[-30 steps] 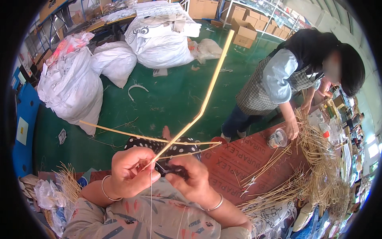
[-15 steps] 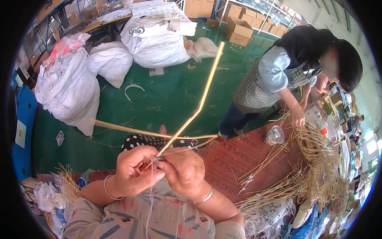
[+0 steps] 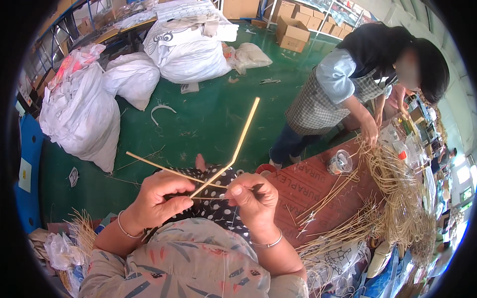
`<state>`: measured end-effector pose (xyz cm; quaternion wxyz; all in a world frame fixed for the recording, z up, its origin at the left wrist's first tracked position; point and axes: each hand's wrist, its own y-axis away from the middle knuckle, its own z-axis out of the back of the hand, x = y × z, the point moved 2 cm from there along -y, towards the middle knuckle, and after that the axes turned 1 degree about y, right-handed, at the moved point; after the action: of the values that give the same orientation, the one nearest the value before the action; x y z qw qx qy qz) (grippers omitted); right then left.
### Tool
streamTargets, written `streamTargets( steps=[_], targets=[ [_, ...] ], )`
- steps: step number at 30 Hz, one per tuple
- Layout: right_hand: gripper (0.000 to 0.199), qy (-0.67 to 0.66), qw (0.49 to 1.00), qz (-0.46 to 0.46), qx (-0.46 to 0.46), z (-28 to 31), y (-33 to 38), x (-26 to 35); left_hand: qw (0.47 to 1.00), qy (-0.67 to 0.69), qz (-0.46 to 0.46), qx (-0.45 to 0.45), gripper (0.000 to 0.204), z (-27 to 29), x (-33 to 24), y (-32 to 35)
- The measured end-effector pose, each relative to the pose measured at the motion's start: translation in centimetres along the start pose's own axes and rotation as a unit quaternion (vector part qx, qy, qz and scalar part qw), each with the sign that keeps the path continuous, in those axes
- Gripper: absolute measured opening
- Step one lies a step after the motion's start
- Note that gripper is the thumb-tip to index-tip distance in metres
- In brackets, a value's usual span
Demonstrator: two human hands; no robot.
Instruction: The person sits on the floor and weaves thin bamboo strips together using a white string. They repeatedly wrap the string around the intersection of the strips to secure them. The person works on multiple bamboo pieces, placing finished ones aside.
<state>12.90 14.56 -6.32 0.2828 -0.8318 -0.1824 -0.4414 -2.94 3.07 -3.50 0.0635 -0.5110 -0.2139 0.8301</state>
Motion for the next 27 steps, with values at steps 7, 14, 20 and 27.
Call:
streamTargets(
  steps=[7,14,20,27],
  targets=[
    [0.009,-0.04,0.997,-0.013,0.061,-0.2,0.4,-0.5,0.973,0.211,0.092,0.02,0.014,-0.9,-0.7,-0.8],
    [0.041,-0.119,0.977,-0.053,0.17,2.0,-1.3,2.4,0.957,-0.084,-0.116,0.251,0.012,-0.8,-3.4,-0.6],
    [0.012,-0.143,0.829,-0.044,0.539,-4.0,1.7,4.8,0.923,-0.07,-0.191,0.328,0.011,-3.1,-4.3,1.7],
    [0.008,-0.055,0.881,-0.031,0.469,-1.4,-0.8,3.1,0.953,-0.078,-0.14,0.255,0.012,-2.7,-3.2,1.6]
  ],
)
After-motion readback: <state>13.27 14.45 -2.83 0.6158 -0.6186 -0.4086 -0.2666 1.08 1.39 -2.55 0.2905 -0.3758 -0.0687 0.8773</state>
